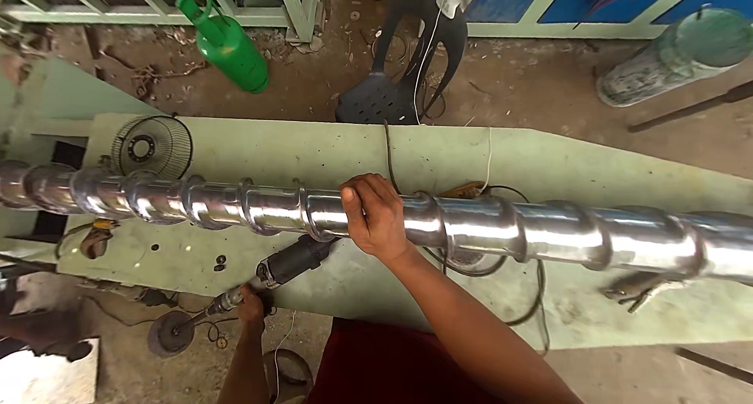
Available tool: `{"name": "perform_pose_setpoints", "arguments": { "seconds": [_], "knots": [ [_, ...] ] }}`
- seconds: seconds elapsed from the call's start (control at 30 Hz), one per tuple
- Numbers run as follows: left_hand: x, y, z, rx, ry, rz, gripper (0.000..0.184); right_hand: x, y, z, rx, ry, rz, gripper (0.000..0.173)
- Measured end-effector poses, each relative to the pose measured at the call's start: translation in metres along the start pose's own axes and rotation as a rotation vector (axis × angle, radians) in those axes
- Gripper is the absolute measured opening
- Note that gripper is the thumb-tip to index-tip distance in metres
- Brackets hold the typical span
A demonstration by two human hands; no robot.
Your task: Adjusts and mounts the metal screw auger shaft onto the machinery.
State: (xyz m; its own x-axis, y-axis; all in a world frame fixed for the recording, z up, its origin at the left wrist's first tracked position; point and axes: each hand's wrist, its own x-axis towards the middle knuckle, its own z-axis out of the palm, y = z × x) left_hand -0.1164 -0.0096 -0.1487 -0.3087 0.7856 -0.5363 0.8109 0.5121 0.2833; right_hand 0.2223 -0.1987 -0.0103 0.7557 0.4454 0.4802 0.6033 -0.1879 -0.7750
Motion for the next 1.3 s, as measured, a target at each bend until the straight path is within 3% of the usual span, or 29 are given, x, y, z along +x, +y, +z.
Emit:
{"name": "perform_pose_setpoints", "arguments": {
  "seconds": [0.3, 1.3],
  "knots": [
    [0.002, 0.004, -0.001, 0.103, 0.009, 0.006, 0.084, 0.001, 0.000, 0.000, -0.013, 0.010, -0.005, 0.046],
    [-0.002, 0.016, -0.005, 0.092, -0.036, -0.076, 0.087, 0.002, -0.002, 0.001, 0.049, -0.021, -0.003, 0.051]
  ]
}}
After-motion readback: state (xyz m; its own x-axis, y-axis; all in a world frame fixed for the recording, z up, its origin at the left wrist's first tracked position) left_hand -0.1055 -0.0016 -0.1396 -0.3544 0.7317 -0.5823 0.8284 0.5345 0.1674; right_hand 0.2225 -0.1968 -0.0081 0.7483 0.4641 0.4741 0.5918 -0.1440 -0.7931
